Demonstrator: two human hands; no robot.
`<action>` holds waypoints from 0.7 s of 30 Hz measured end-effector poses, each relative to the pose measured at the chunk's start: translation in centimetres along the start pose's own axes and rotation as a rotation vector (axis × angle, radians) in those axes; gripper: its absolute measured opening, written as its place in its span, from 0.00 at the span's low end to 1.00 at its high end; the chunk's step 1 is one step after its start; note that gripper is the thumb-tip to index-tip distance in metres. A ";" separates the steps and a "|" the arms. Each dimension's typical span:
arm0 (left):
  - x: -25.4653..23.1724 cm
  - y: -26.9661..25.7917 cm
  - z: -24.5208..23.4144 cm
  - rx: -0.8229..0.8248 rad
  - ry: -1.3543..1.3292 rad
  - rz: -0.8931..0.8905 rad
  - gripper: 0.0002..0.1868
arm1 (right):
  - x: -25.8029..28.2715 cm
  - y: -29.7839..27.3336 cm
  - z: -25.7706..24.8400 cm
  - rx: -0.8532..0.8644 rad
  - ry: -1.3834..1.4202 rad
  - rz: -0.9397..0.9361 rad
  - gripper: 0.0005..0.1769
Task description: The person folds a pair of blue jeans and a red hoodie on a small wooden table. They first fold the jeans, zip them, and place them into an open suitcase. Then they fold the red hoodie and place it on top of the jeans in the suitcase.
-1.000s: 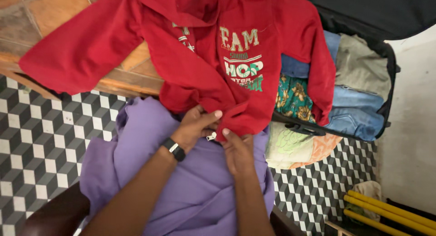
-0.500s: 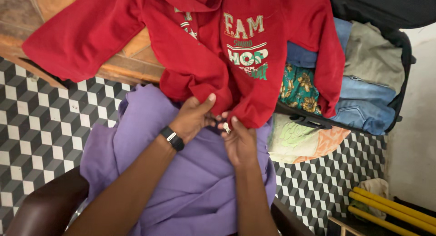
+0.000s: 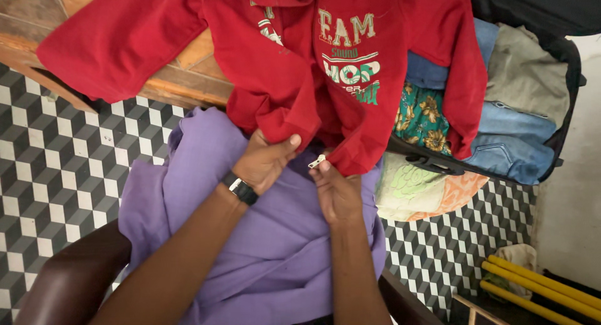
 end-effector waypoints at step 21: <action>-0.2 -0.5 0.0 0.044 0.504 -0.097 0.11 | 0.6 -0.9 1.7 0.003 -0.136 -0.005 0.16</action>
Point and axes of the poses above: each hand's wrist, its own y-axis towards the middle knuckle, its own z-axis out of the palm, x = y × z, the point moved 1 cm from there along y, towards the middle knuckle, and after that the axes turned 13 degrees about -x, right-handed, at the moved point
